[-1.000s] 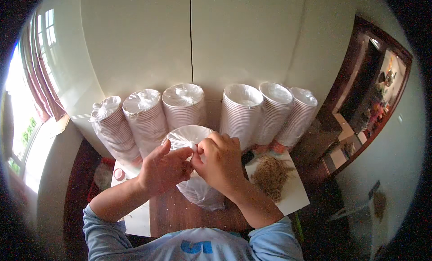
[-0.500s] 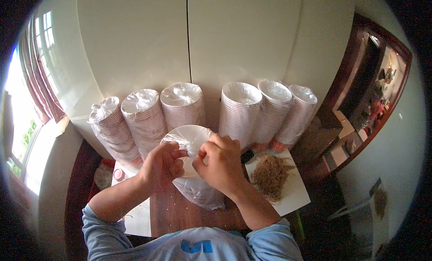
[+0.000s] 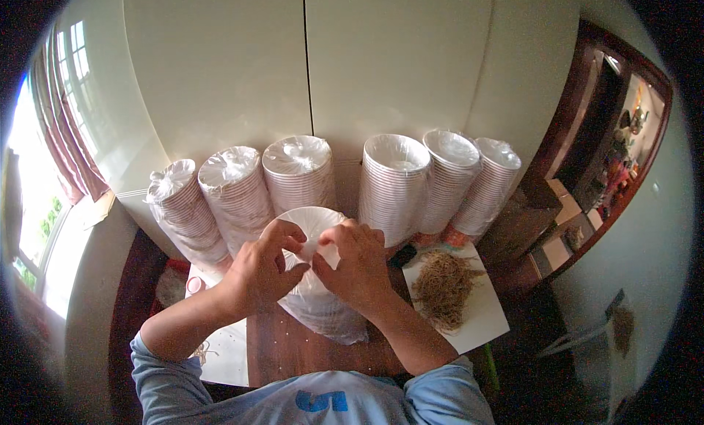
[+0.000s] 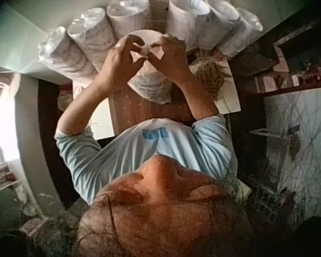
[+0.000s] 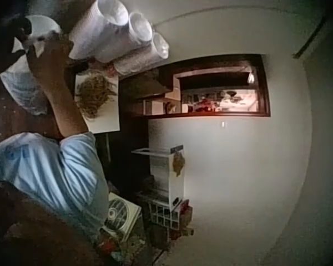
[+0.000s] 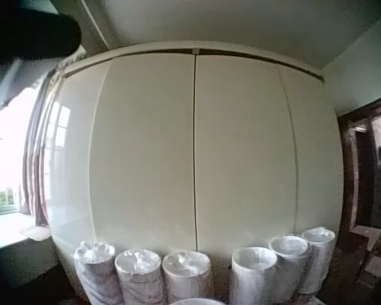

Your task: Tying strings onto paper buckets and packaging them into plastic sleeves.

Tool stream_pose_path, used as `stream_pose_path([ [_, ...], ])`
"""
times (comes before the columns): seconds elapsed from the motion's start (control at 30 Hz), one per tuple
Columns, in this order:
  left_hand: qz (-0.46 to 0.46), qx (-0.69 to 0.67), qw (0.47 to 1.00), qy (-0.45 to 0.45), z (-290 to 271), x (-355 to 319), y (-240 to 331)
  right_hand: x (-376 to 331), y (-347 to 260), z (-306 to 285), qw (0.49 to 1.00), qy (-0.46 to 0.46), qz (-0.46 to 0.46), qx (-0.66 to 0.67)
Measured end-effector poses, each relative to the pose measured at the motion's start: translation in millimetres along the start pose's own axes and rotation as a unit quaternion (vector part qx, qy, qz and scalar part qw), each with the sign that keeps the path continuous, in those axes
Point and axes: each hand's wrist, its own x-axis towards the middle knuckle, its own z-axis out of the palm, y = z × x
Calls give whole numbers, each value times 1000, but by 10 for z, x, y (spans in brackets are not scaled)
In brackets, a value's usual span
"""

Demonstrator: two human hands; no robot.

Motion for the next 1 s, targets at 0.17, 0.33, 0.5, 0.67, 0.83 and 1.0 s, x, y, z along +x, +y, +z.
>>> stream_pose_path([
  [0.17, 18, 14, 999, 34, -79, 40, 82, 90, -85, -111, 993, 45, -103, 41],
  [0.33, 34, -29, 995, 88, -36, 108, 96, 172, -212, -41, 989, 23, -138, 43],
  [0.5, 0, -30, 998, 51, -197, 166, 220, 270, -157, 111, 986, 59, -158, -9],
  [0.67, 1, -60, 997, 56, -168, 258, 58, 262, -58, 179, 994, -94, -53, 19],
  [0.83, -21, -133, 990, 49, -78, 266, -118, 214, -41, 176, 990, -118, -72, -27],
  [1.0, -1, -157, 986, 49, -20, 283, -202, 194, 21, 194, 986, -118, -96, -61],
])
